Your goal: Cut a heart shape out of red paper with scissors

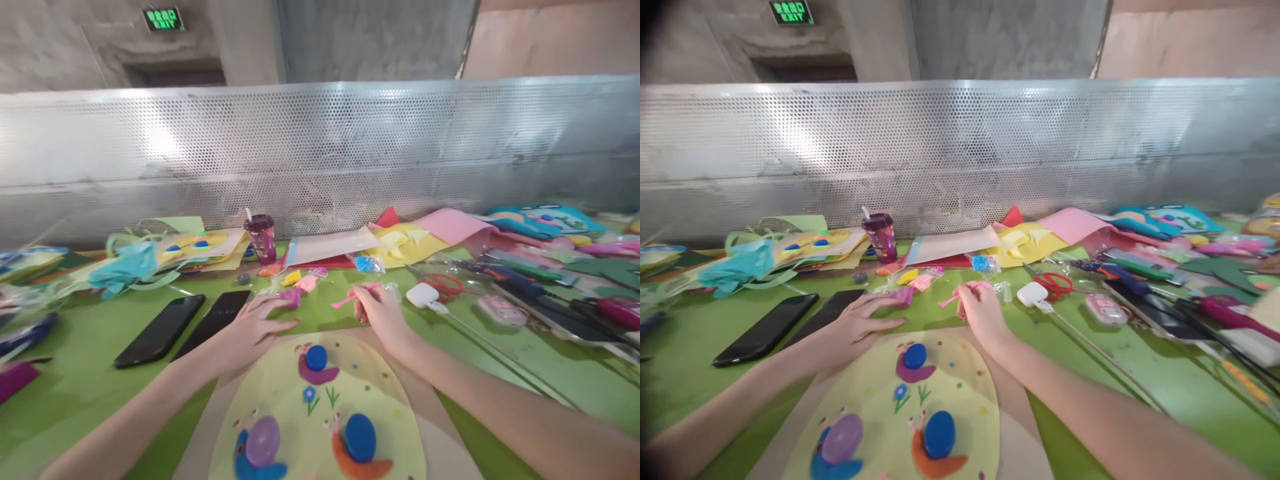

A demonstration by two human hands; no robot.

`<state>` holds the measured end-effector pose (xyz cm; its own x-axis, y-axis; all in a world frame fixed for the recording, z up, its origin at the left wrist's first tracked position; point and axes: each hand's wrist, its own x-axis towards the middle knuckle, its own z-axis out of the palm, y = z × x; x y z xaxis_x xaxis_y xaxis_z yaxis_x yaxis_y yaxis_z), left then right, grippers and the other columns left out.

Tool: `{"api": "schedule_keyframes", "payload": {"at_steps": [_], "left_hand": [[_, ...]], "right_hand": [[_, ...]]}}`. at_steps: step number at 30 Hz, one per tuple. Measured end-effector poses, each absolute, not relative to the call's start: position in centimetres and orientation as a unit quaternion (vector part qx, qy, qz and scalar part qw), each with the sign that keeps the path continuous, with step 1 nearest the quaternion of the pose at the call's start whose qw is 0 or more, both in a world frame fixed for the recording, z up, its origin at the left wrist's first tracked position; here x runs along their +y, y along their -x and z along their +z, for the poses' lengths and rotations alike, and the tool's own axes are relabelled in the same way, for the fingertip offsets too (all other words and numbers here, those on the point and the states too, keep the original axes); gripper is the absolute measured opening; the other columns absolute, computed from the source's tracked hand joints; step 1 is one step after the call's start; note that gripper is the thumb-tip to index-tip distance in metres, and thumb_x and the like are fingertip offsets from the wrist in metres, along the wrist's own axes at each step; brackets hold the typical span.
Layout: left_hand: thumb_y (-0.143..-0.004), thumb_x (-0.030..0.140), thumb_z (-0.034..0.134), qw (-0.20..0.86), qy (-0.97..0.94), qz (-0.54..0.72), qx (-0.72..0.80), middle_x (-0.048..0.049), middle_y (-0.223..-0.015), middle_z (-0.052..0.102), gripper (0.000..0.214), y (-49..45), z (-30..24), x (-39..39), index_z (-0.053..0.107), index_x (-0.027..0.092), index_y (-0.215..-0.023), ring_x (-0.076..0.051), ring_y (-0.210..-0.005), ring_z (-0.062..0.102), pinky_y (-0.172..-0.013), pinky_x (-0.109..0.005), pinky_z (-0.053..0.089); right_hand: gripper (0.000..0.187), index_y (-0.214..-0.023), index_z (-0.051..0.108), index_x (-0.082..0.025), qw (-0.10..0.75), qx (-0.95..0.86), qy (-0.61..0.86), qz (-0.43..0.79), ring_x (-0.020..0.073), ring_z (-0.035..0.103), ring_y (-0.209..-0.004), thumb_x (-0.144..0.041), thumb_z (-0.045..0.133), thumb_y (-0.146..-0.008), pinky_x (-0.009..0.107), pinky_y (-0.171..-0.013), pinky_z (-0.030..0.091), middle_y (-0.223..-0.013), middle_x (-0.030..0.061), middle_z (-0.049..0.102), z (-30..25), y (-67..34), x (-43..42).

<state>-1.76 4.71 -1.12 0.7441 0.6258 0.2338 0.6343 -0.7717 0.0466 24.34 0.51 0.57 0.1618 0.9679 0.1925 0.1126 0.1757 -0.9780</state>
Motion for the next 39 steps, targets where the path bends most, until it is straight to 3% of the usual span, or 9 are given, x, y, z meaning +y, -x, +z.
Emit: {"api": "schedule_keyframes", "payload": {"at_steps": [11,16,20,33,39], "left_hand": [[-0.088,0.025,0.042,0.009,0.937,-0.132,-0.322,0.0016,-0.133,0.048,0.032,2.6,-0.7,5.1,0.066,0.040,-0.105,-0.028,-0.125,0.037,-0.103,-0.047,0.032],[-0.085,0.015,0.042,0.006,0.935,-0.117,-0.335,0.0036,-0.135,0.046,0.035,2.6,0.6,4.2,0.069,0.034,-0.098,-0.025,-0.127,0.034,-0.106,-0.045,0.028],[-0.081,0.006,0.039,0.020,0.934,-0.112,-0.338,0.0003,-0.132,0.048,0.042,2.2,1.1,3.9,0.068,0.028,-0.103,-0.023,-0.126,0.034,-0.107,-0.042,0.028],[-0.089,0.014,0.042,-0.009,0.935,-0.084,-0.344,0.0018,-0.137,0.043,0.037,2.3,1.2,3.9,0.065,0.036,-0.107,-0.025,-0.129,0.030,-0.107,-0.046,0.026],[-0.085,0.007,0.039,-0.005,0.926,-0.064,-0.371,0.0004,-0.137,0.042,0.046,2.3,1.2,4.0,0.063,0.035,-0.113,-0.026,-0.130,0.030,-0.107,-0.048,0.026]], "right_hand": [[0.024,-0.060,0.056,-0.021,0.548,-0.531,0.524,0.378,0.0118,0.042,-0.043,-0.035,0.049,-0.079,0.025,-0.044,0.032,-0.045,-0.0033,0.046,0.6,-24.3,0.2],[0.022,-0.062,0.056,-0.021,0.553,-0.522,0.522,0.386,0.0114,0.040,-0.043,-0.033,0.050,-0.078,0.025,-0.043,0.028,-0.044,-0.0044,0.044,0.5,-24.3,0.4],[0.025,-0.057,0.054,-0.021,0.549,-0.525,0.519,0.392,0.0113,0.040,-0.043,-0.034,0.051,-0.078,0.026,-0.044,0.028,-0.044,-0.0037,0.044,0.6,-24.4,0.4],[0.025,-0.059,0.055,-0.020,0.537,-0.532,0.528,0.387,0.0116,0.040,-0.043,-0.036,0.051,-0.078,0.026,-0.044,0.028,-0.045,-0.0034,0.046,0.7,-24.2,0.3],[0.029,-0.057,0.055,-0.020,0.531,-0.547,0.526,0.378,0.0122,0.040,-0.044,-0.039,0.050,-0.078,0.027,-0.045,0.029,-0.045,-0.0032,0.046,0.7,-24.2,0.3]]}}
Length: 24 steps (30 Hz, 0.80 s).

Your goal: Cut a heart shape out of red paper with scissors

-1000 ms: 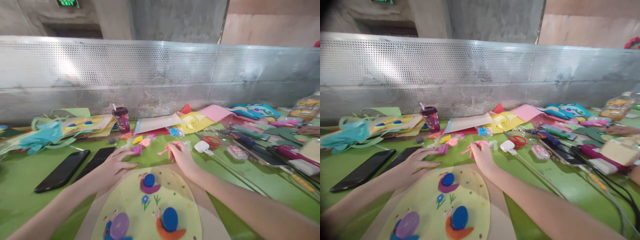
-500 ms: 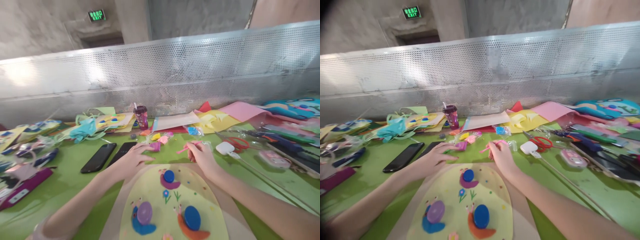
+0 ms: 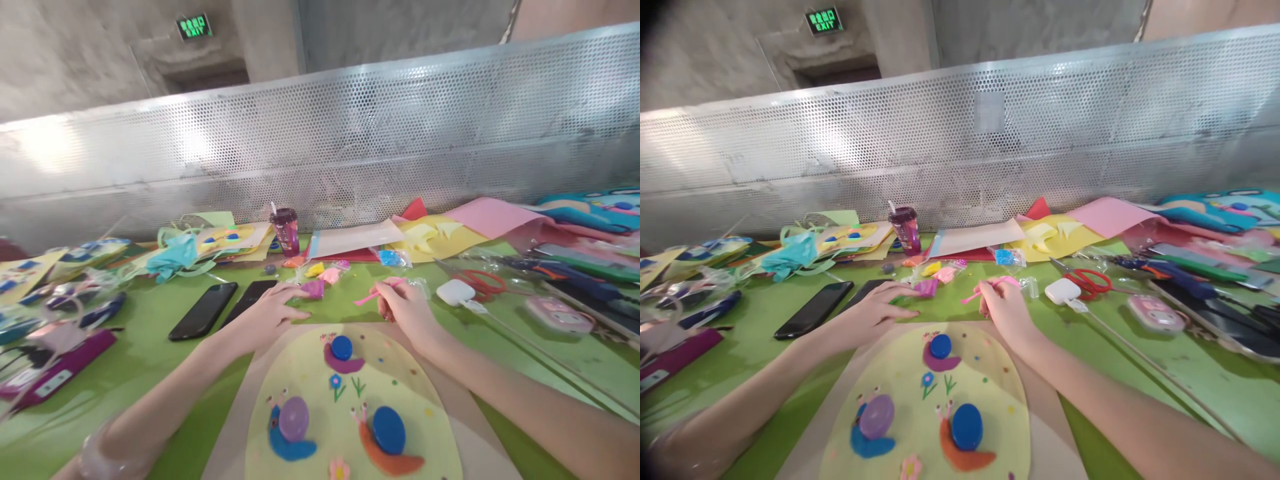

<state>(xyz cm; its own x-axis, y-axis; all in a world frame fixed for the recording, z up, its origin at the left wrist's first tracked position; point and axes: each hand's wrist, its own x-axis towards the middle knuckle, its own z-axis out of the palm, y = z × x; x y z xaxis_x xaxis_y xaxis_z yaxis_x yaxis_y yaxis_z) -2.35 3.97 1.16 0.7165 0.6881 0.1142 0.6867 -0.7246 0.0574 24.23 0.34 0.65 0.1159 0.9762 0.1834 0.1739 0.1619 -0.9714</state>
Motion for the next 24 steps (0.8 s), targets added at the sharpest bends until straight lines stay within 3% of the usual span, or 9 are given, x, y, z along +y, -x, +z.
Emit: {"api": "schedule_keyframes", "payload": {"at_steps": [5,13,24], "left_hand": [[-0.082,0.003,0.038,0.010,-0.921,0.062,0.383,-0.0013,-0.137,0.043,0.049,2.3,0.7,4.2,0.062,0.032,-0.114,-0.028,-0.131,0.028,-0.107,-0.050,0.025],[-0.078,0.000,0.040,-0.002,-0.933,0.101,0.347,-0.0016,-0.132,0.049,0.050,2.3,-0.3,5.0,0.064,0.029,-0.111,-0.024,-0.126,0.036,-0.107,-0.045,0.028],[-0.081,0.003,0.043,0.022,-0.935,0.095,0.340,-0.0007,-0.133,0.047,0.045,2.6,0.5,4.5,0.065,0.030,-0.109,-0.024,-0.126,0.037,-0.106,-0.042,0.030]], "right_hand": [[0.030,-0.056,0.055,-0.021,0.526,-0.555,0.528,0.369,0.0127,0.040,-0.044,-0.039,0.049,-0.079,0.028,-0.046,0.030,-0.045,-0.0028,0.046,0.7,-24.2,0.4],[0.031,-0.055,0.054,-0.020,0.518,-0.562,0.532,0.364,0.0118,0.041,-0.043,-0.039,0.049,-0.079,0.027,-0.045,0.030,-0.046,-0.0027,0.047,0.6,-24.2,0.5],[0.030,-0.060,0.057,-0.019,0.516,-0.569,0.534,0.355,0.0123,0.042,-0.045,-0.040,0.048,-0.080,0.026,-0.046,0.032,-0.046,-0.0027,0.047,0.6,-24.2,0.4]]}}
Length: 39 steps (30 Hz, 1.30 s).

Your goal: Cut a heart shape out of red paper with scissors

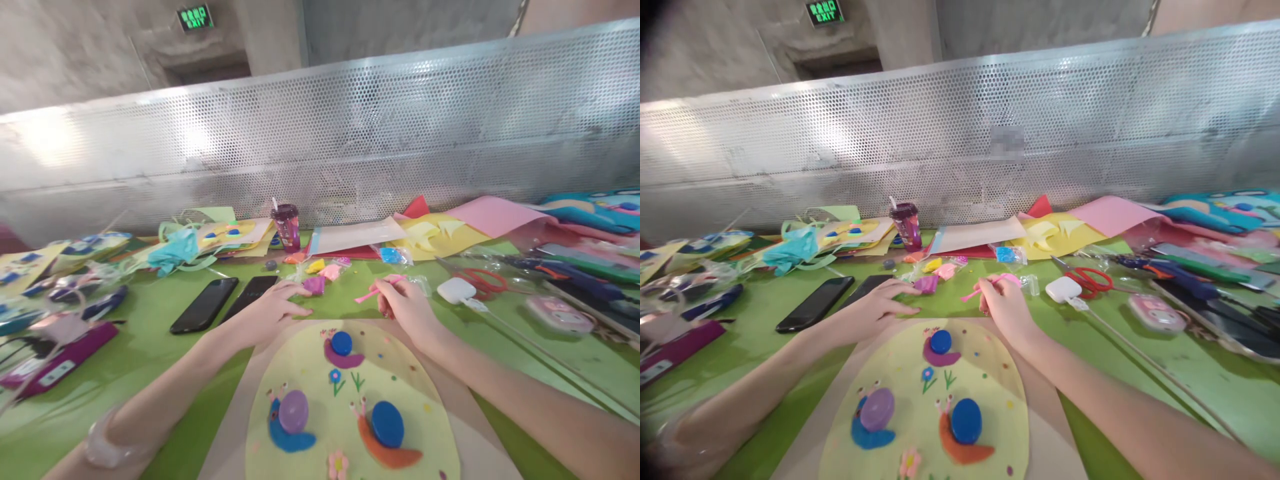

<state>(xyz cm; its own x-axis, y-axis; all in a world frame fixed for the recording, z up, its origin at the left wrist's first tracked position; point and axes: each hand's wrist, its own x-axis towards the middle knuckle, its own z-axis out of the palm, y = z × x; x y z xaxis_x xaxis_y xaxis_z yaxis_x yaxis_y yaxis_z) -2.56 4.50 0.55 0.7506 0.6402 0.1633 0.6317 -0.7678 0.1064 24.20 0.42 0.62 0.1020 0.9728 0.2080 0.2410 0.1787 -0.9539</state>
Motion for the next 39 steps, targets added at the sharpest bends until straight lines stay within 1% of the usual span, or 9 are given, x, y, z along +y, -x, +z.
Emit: {"api": "schedule_keyframes", "payload": {"at_steps": [3,8,13,16,23,29,35,39], "left_hand": [[-0.082,0.005,0.043,0.022,-0.933,0.089,0.347,-0.0004,-0.132,0.048,0.042,2.63,0.88,4.36,0.067,0.030,-0.106,-0.024,-0.126,0.037,-0.106,-0.042,0.030],[-0.080,0.002,0.040,0.008,-0.929,0.072,0.364,-0.0006,-0.132,0.049,0.047,2.61,1.14,4.26,0.066,0.031,-0.108,-0.024,-0.126,0.038,-0.106,-0.045,0.029],[-0.078,0.001,0.041,-0.011,-0.926,0.056,0.374,-0.0008,-0.132,0.049,0.050,2.61,1.21,4.23,0.065,0.030,-0.109,-0.025,-0.126,0.038,-0.108,-0.045,0.026],[-0.077,0.000,0.040,-0.018,-0.928,0.063,0.367,-0.0007,-0.131,0.050,0.050,2.69,1.13,4.30,0.066,0.030,-0.108,-0.025,-0.126,0.039,-0.108,-0.045,0.026],[-0.077,0.000,0.038,-0.033,-0.931,0.085,0.355,-0.0014,-0.129,0.053,0.050,3.12,0.69,4.80,0.067,0.028,-0.106,-0.025,-0.122,0.041,-0.104,-0.044,0.032],[-0.078,0.000,0.038,-0.014,-0.931,0.084,0.355,-0.0009,-0.129,0.051,0.050,3.04,0.79,4.68,0.066,0.028,-0.108,-0.024,-0.124,0.040,-0.106,-0.043,0.030],[-0.076,0.000,0.038,-0.001,-0.932,0.087,0.351,-0.0010,-0.129,0.051,0.051,3.04,0.75,4.65,0.066,0.027,-0.108,-0.024,-0.122,0.040,-0.105,-0.042,0.031],[-0.077,0.001,0.038,-0.004,-0.931,0.083,0.356,-0.0022,-0.130,0.051,0.047,3.04,0.78,4.64,0.067,0.025,-0.105,-0.024,-0.123,0.040,-0.105,-0.043,0.031]], "right_hand": [[0.030,-0.060,0.058,-0.019,0.512,-0.571,0.536,0.353,0.0125,0.042,-0.045,-0.040,0.049,-0.080,0.027,-0.046,0.032,-0.046,-0.0026,0.047,0.60,-24.21,0.41],[0.031,-0.058,0.056,-0.020,0.505,-0.575,0.538,0.355,0.0118,0.041,-0.044,-0.039,0.048,-0.080,0.027,-0.046,0.031,-0.047,-0.0027,0.047,0.54,-24.22,0.45],[0.041,-0.045,0.045,-0.020,0.497,-0.579,0.541,0.353,0.0105,0.041,-0.044,-0.041,0.048,-0.080,0.027,-0.048,0.031,-0.048,-0.0020,0.047,0.91,-24.11,0.17],[0.043,-0.043,0.043,-0.020,0.495,-0.581,0.543,0.351,0.0105,0.041,-0.043,-0.040,0.049,-0.081,0.027,-0.049,0.031,-0.048,-0.0026,0.045,1.10,-24.05,-0.01],[0.039,-0.047,0.045,-0.021,0.487,-0.584,0.543,0.356,0.0115,0.042,-0.044,-0.039,0.048,-0.082,0.026,-0.049,0.032,-0.046,-0.0033,0.045,0.99,-24.06,0.02],[0.041,-0.045,0.043,-0.020,0.483,-0.586,0.542,0.361,0.0105,0.041,-0.043,-0.039,0.049,-0.082,0.026,-0.050,0.032,-0.045,-0.0035,0.045,0.93,-24.06,0.06],[0.030,-0.059,0.052,-0.020,0.481,-0.582,0.539,0.374,0.0110,0.042,-0.043,-0.040,0.049,-0.081,0.026,-0.048,0.033,-0.047,-0.0039,0.048,0.67,-24.08,0.31],[0.030,-0.059,0.051,-0.020,0.481,-0.583,0.539,0.372,0.0112,0.042,-0.044,-0.040,0.049,-0.081,0.026,-0.048,0.033,-0.047,-0.0039,0.047,0.70,-24.03,0.17]]}}
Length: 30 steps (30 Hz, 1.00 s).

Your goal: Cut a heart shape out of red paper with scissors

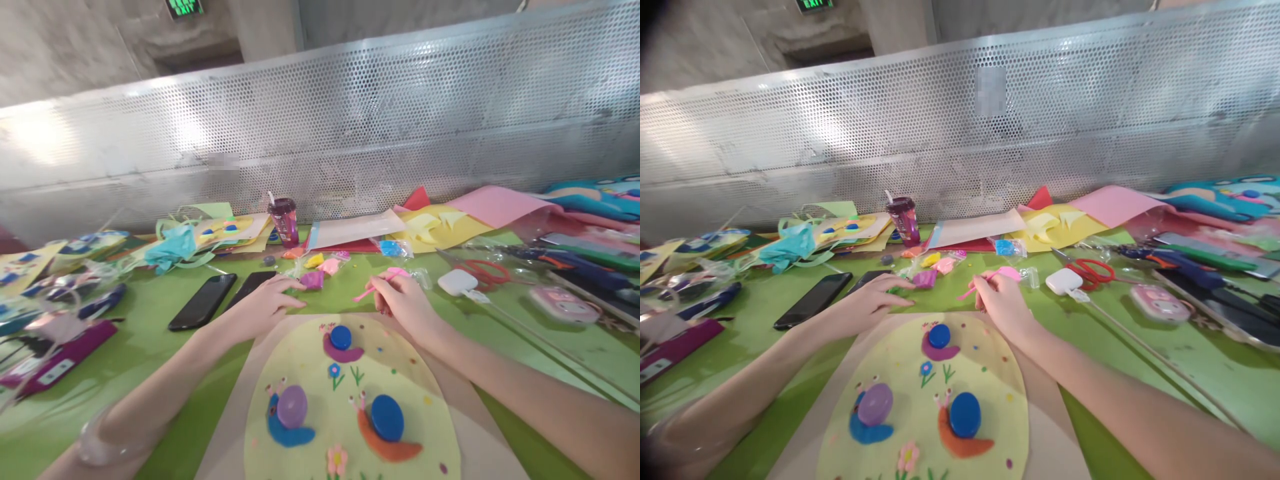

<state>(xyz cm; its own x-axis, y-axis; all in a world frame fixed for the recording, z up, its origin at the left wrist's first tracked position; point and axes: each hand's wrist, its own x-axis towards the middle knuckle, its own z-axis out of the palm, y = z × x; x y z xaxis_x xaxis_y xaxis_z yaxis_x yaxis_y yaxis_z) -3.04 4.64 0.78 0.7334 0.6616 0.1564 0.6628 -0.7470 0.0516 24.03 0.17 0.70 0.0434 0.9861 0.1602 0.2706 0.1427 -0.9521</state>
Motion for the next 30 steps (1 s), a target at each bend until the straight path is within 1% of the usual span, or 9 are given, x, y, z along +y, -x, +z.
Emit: {"api": "schedule_keyframes", "payload": {"at_steps": [7,12,16,20,26,30], "left_hand": [[-0.076,0.002,0.038,0.006,0.932,-0.083,-0.353,-0.0038,-0.130,0.051,0.045,2.96,0.98,4.47,0.068,0.023,-0.102,-0.025,-0.123,0.041,-0.105,-0.044,0.031],[-0.074,0.001,0.038,0.001,0.931,-0.097,-0.352,-0.0029,-0.128,0.052,0.044,2.82,1.11,4.37,0.069,0.023,-0.096,-0.024,-0.121,0.042,-0.103,-0.040,0.034],[-0.075,0.002,0.037,0.002,0.931,-0.093,-0.353,-0.0046,-0.127,0.052,0.042,2.65,1.24,4.29,0.068,0.021,-0.094,-0.024,-0.121,0.043,-0.103,-0.040,0.034],[-0.076,0.001,0.036,0.002,0.931,-0.088,-0.355,-0.0059,-0.125,0.053,0.039,2.50,1.48,4.12,0.067,0.020,-0.091,-0.023,-0.119,0.044,-0.101,-0.039,0.035],[-0.077,0.004,0.034,-0.002,0.928,-0.093,-0.360,-0.0049,-0.124,0.053,0.036,2.55,1.48,4.04,0.064,0.020,-0.088,-0.021,-0.117,0.045,-0.100,-0.037,0.037],[-0.077,0.004,0.034,-0.006,0.928,-0.095,-0.359,-0.0042,-0.122,0.053,0.034,2.63,1.25,4.14,0.062,0.021,-0.087,-0.020,-0.117,0.044,-0.100,-0.037,0.036]], "right_hand": [[0.034,-0.053,0.047,-0.020,0.475,-0.585,0.540,0.375,0.0110,0.043,-0.045,-0.038,0.049,-0.081,0.026,-0.050,0.034,-0.046,-0.0038,0.047,0.92,-23.96,-0.02],[0.027,-0.063,0.053,-0.020,0.474,-0.584,0.535,0.384,0.0119,0.043,-0.045,-0.040,0.048,-0.081,0.026,-0.049,0.034,-0.047,-0.0045,0.048,0.65,-24.09,0.14],[0.027,-0.065,0.053,-0.019,0.475,-0.587,0.533,0.382,0.0118,0.042,-0.045,-0.040,0.048,-0.082,0.027,-0.049,0.034,-0.048,-0.0045,0.049,0.51,-24.13,0.25],[0.029,-0.061,0.052,-0.020,0.472,-0.590,0.532,0.381,0.0118,0.043,-0.045,-0.040,0.048,-0.082,0.027,-0.051,0.035,-0.048,-0.0043,0.048,0.62,-24.09,0.20],[0.031,-0.057,0.050,-0.020,0.470,-0.590,0.534,0.382,0.0119,0.043,-0.046,-0.039,0.049,-0.082,0.026,-0.051,0.034,-0.047,-0.0039,0.048,0.67,-24.10,0.05],[0.030,-0.059,0.051,-0.020,0.473,-0.589,0.532,0.382,0.0119,0.042,-0.046,-0.039,0.048,-0.082,0.026,-0.050,0.034,-0.048,-0.0039,0.048,0.68,-24.07,0.07]]}}
